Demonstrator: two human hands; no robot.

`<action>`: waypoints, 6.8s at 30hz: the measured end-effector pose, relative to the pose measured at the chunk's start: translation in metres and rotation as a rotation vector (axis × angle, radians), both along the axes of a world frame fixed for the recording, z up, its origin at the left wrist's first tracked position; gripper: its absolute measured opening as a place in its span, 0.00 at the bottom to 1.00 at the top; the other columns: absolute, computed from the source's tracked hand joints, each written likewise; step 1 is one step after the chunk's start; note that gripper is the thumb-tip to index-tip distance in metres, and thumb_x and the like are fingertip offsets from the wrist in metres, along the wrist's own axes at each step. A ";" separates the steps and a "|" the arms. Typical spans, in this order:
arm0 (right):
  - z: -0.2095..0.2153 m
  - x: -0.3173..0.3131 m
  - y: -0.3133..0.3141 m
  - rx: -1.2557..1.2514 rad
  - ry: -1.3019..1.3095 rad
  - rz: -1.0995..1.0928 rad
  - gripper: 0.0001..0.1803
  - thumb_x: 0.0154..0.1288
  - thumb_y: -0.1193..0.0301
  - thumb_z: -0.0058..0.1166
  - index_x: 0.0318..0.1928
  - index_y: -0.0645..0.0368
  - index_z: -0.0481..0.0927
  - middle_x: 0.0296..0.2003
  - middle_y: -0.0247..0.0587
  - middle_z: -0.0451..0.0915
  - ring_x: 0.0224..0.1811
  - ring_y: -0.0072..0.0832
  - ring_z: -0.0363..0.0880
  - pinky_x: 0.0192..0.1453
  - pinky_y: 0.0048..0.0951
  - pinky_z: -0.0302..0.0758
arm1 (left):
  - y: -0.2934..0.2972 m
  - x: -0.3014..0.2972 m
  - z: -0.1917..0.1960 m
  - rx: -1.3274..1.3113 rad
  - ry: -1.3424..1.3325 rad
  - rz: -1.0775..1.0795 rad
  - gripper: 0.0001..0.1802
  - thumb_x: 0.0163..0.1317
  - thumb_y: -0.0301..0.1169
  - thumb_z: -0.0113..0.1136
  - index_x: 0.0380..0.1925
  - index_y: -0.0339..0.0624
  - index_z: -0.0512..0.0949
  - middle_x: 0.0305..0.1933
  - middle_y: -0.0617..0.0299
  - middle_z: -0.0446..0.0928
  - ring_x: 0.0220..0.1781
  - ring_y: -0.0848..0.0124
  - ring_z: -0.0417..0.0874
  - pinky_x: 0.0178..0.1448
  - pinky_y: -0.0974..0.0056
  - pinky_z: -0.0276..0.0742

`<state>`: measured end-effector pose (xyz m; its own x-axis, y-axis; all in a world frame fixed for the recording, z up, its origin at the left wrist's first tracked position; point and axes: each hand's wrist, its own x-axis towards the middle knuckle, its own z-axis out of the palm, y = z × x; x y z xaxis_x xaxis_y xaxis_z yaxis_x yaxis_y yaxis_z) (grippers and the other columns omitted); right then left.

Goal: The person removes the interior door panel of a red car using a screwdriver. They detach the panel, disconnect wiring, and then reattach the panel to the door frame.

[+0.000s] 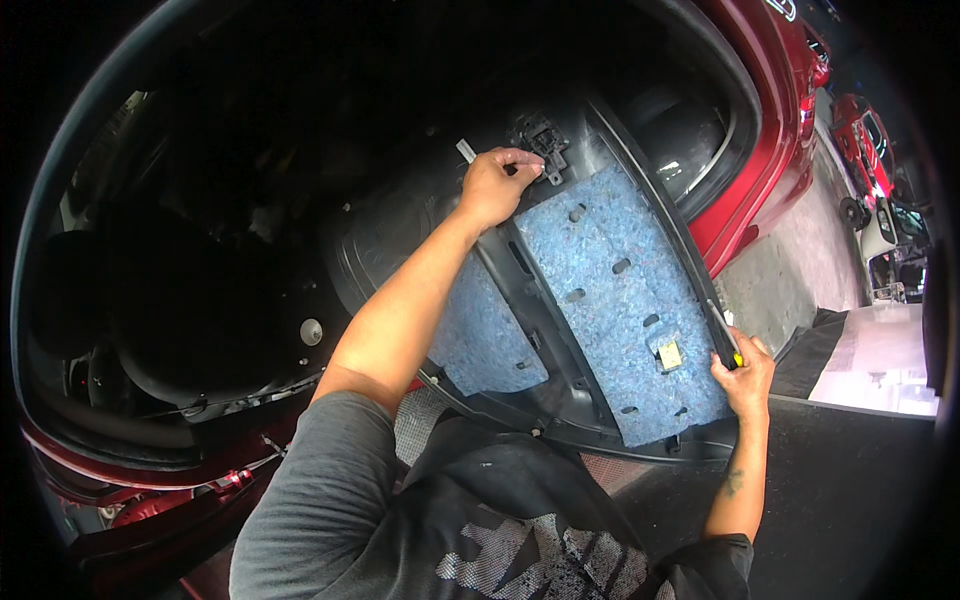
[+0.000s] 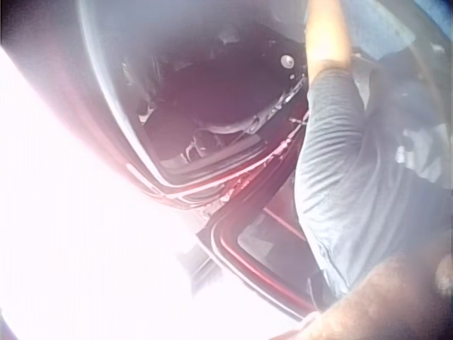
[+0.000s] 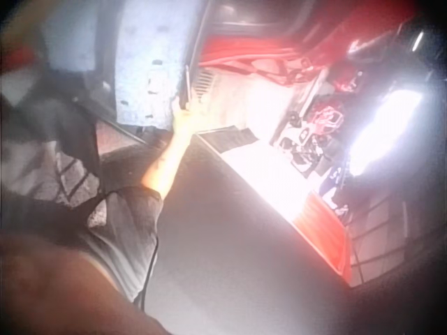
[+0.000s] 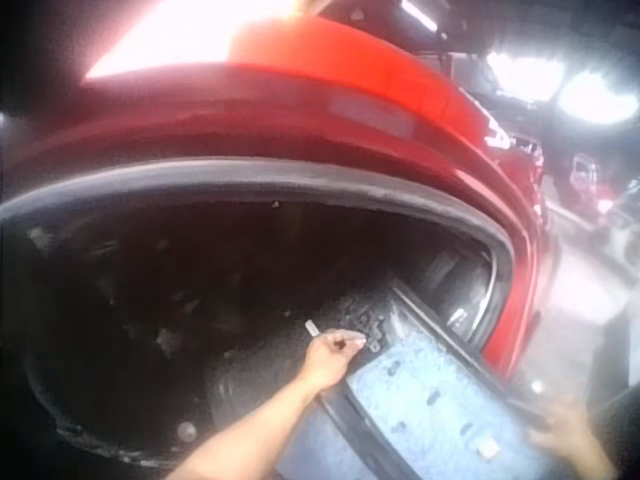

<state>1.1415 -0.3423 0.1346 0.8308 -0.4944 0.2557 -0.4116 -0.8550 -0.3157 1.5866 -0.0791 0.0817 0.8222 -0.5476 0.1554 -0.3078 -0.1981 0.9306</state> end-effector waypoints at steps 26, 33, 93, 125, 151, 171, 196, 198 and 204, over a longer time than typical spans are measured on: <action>0.033 0.003 0.009 0.014 0.048 -0.081 0.29 0.48 0.67 0.78 0.55 0.53 0.92 0.30 0.45 0.81 0.34 0.43 0.83 0.43 0.43 0.80 | -0.035 -0.034 0.019 0.111 -0.134 0.317 0.08 0.66 0.33 0.76 0.42 0.45 0.95 0.37 0.58 0.79 0.42 0.65 0.83 0.50 0.59 0.81; 0.034 0.002 0.005 0.025 0.044 -0.059 0.28 0.48 0.69 0.78 0.54 0.55 0.92 0.34 0.44 0.87 0.36 0.41 0.82 0.44 0.42 0.81 | -0.049 -0.034 0.013 0.101 0.108 0.399 0.08 0.67 0.30 0.78 0.43 0.39 0.94 0.34 0.69 0.78 0.35 0.77 0.73 0.42 0.66 0.73; 0.033 0.302 0.235 2.054 -0.547 -0.098 0.13 0.91 0.62 0.48 0.55 0.59 0.73 0.46 0.53 0.88 0.44 0.36 0.90 0.48 0.43 0.89 | 0.115 0.010 0.074 -0.003 0.012 0.004 0.23 0.84 0.47 0.59 0.50 0.35 0.87 0.32 0.67 0.77 0.36 0.77 0.76 0.43 0.68 0.70; 0.011 0.330 0.235 2.163 -0.791 -0.017 0.11 0.88 0.67 0.53 0.58 0.62 0.78 0.53 0.52 0.88 0.54 0.40 0.89 0.59 0.46 0.87 | 0.146 -0.046 0.176 0.244 -0.536 -0.106 0.36 0.73 0.46 0.69 0.72 0.36 0.73 0.42 0.53 0.81 0.42 0.66 0.85 0.43 0.58 0.80; 0.022 0.336 0.235 2.215 -0.873 -0.088 0.14 0.88 0.61 0.56 0.56 0.61 0.81 0.48 0.43 0.88 0.53 0.36 0.89 0.58 0.40 0.85 | 0.121 -0.059 0.189 0.528 -0.818 -0.175 0.14 0.68 0.32 0.74 0.49 0.39 0.83 0.32 0.50 0.82 0.35 0.51 0.87 0.36 0.49 0.83; 0.021 0.334 0.231 2.266 -0.775 -0.115 0.14 0.87 0.58 0.57 0.56 0.55 0.81 0.48 0.44 0.89 0.47 0.33 0.87 0.53 0.39 0.83 | 0.120 -0.063 0.190 0.517 -0.889 -0.194 0.15 0.63 0.23 0.74 0.50 0.40 0.85 0.39 0.49 0.83 0.41 0.52 0.88 0.39 0.48 0.83; 0.011 0.340 0.223 2.164 -0.847 -0.047 0.12 0.88 0.65 0.54 0.56 0.60 0.83 0.48 0.45 0.89 0.51 0.32 0.88 0.59 0.37 0.84 | 0.119 -0.033 0.201 0.661 -1.328 -0.423 0.27 0.56 0.28 0.71 0.58 0.59 0.85 0.37 0.63 0.75 0.38 0.62 0.80 0.34 0.59 0.85; 0.005 0.342 0.226 2.149 -0.852 0.018 0.12 0.88 0.66 0.53 0.56 0.61 0.83 0.48 0.44 0.89 0.52 0.33 0.88 0.60 0.39 0.84 | 0.125 -0.036 0.208 0.565 -0.882 -0.391 0.17 0.70 0.34 0.69 0.58 0.49 0.84 0.34 0.57 0.81 0.36 0.55 0.86 0.37 0.53 0.84; 0.003 0.342 0.232 2.152 -0.832 -0.024 0.10 0.86 0.67 0.57 0.54 0.60 0.83 0.47 0.45 0.89 0.49 0.33 0.89 0.58 0.42 0.85 | 0.130 -0.041 0.184 0.685 -0.678 -0.263 0.18 0.73 0.40 0.71 0.52 0.38 0.82 0.31 0.49 0.86 0.36 0.48 0.90 0.38 0.48 0.84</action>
<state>1.4836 -0.1099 0.1375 0.8517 -0.4236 -0.3084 0.2410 0.8393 -0.4873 1.5453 0.0507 0.2662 0.5165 -0.8465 0.1292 -0.8426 -0.4757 0.2524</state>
